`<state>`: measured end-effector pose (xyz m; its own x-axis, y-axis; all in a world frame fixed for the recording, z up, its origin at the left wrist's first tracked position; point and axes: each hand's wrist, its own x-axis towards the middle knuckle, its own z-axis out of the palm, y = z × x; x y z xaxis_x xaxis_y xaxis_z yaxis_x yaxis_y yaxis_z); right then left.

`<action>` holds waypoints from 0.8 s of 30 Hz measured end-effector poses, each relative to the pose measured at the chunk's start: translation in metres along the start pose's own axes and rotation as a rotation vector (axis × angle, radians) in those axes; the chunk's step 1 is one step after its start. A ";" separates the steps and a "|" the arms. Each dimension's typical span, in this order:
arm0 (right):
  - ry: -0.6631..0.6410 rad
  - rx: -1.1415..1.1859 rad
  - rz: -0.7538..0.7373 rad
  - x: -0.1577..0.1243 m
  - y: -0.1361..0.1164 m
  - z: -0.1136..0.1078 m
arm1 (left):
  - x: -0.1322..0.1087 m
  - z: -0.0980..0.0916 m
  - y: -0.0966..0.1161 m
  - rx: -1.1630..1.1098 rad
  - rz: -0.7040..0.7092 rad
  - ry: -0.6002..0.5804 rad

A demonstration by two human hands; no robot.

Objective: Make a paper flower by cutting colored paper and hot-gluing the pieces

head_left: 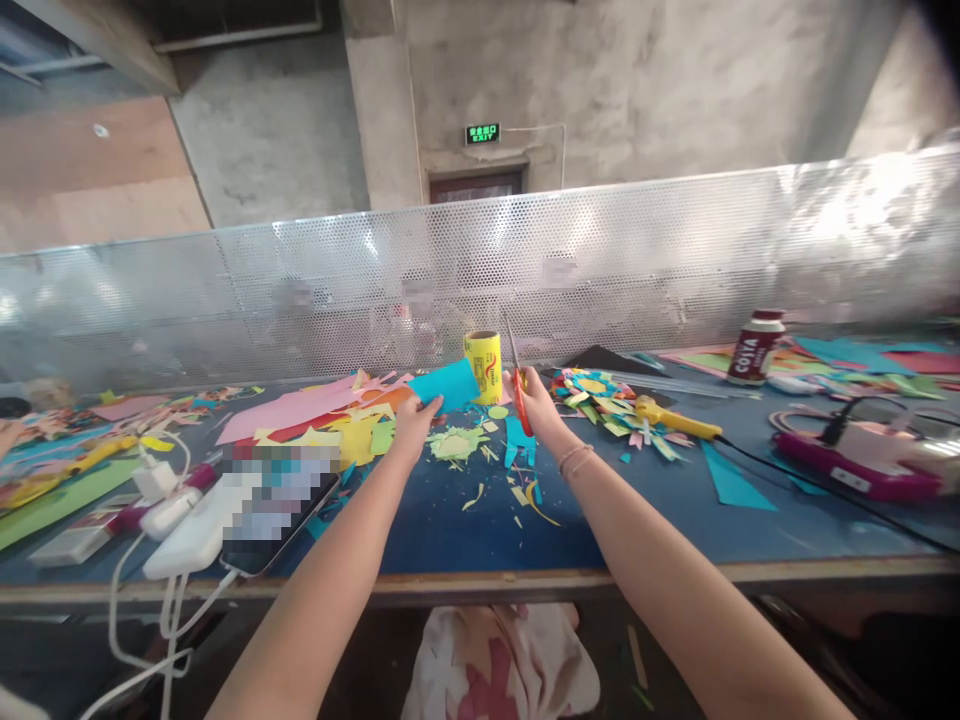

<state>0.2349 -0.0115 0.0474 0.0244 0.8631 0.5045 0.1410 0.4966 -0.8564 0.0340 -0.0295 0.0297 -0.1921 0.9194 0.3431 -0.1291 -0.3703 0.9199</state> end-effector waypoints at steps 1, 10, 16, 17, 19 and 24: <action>-0.037 0.019 0.038 -0.001 0.001 0.001 | 0.001 -0.001 0.001 -0.019 0.018 0.029; -0.123 0.286 0.154 -0.001 0.009 0.020 | -0.003 0.002 0.002 -0.025 -0.058 -0.076; -0.117 0.324 0.175 -0.006 -0.001 0.022 | -0.010 0.008 0.007 -0.156 -0.138 -0.148; -0.120 0.316 0.163 -0.007 -0.001 0.022 | -0.011 0.009 0.007 -0.170 -0.158 -0.162; -0.127 0.251 0.141 -0.008 -0.002 0.022 | -0.012 0.010 0.007 -0.158 -0.169 -0.158; -0.143 -0.064 0.026 -0.011 -0.003 0.018 | -0.004 0.004 0.007 -0.189 -0.059 0.091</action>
<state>0.2164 -0.0209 0.0425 -0.1120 0.8820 0.4577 0.2045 0.4712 -0.8580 0.0377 -0.0349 0.0356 -0.2646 0.9277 0.2634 -0.3214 -0.3423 0.8829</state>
